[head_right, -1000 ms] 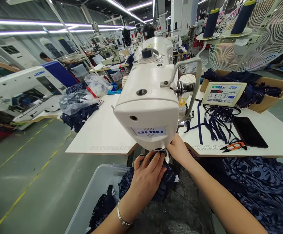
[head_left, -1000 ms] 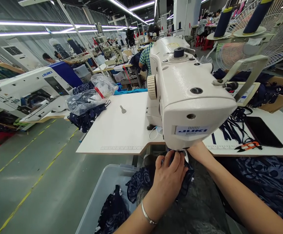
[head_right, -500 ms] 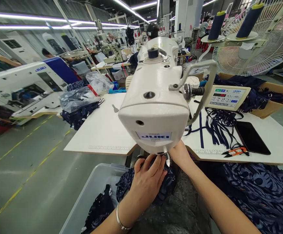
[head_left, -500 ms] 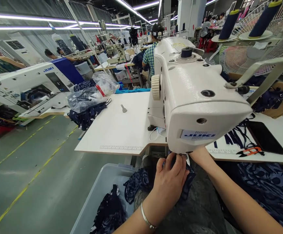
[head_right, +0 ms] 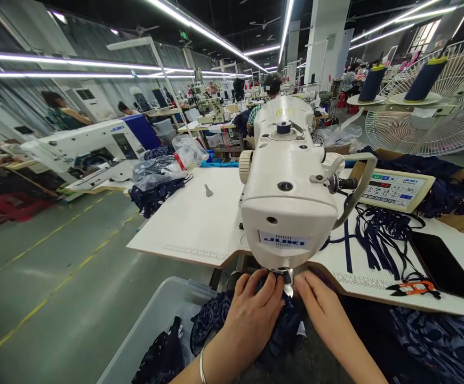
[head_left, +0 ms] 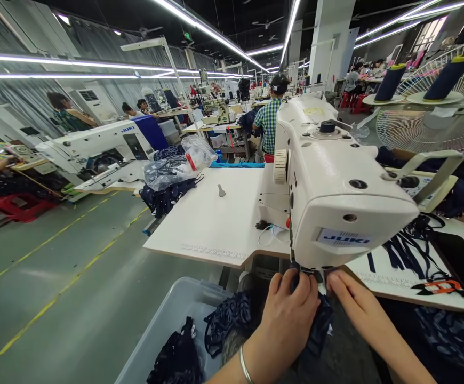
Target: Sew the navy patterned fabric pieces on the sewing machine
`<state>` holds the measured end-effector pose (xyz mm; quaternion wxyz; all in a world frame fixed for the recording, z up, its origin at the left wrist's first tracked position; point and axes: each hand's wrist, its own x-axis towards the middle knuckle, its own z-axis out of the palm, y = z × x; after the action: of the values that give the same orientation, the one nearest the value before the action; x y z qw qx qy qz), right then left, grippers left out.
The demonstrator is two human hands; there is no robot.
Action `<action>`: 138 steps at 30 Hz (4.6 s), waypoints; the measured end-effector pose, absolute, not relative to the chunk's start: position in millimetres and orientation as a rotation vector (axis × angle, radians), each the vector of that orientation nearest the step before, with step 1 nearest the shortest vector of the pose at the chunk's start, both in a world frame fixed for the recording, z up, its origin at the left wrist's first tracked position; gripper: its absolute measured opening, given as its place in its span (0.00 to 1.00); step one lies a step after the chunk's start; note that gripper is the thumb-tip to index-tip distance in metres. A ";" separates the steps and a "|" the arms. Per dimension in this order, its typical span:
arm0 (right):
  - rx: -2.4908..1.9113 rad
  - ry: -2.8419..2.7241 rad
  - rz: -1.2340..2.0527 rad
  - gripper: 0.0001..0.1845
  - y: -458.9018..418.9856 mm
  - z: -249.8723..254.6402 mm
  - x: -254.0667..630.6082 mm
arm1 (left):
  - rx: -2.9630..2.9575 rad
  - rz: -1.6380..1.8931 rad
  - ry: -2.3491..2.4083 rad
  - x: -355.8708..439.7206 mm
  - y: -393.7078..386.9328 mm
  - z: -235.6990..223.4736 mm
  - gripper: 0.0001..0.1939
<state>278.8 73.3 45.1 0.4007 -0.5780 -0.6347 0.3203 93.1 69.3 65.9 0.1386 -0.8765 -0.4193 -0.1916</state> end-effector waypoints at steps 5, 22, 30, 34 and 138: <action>-1.524 -1.637 0.967 0.16 38.4 39.3 275.5 | -2.580 -0.478 -1.139 94.1 67.3 67.6 0.21; -1.129 -1.955 0.708 0.09 22.5 76.8 288.5 | -3.184 -0.789 -1.177 74.0 54.1 102.7 0.15; -1.371 -1.962 0.174 0.12 66.6 62.0 269.0 | -2.686 -0.879 -1.549 70.8 65.6 75.8 0.09; -1.464 -1.827 0.125 0.12 72.8 48.4 260.9 | -2.580 -0.889 -1.130 73.9 72.5 64.3 0.18; -1.299 -1.090 1.492 0.17 60.6 51.3 328.2 | -2.475 -0.740 -1.198 62.0 64.4 52.3 0.26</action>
<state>328.2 60.6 51.3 0.4274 -0.5200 -0.4363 0.5971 62.0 64.4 52.3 0.1467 -0.8598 -0.4161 -0.2571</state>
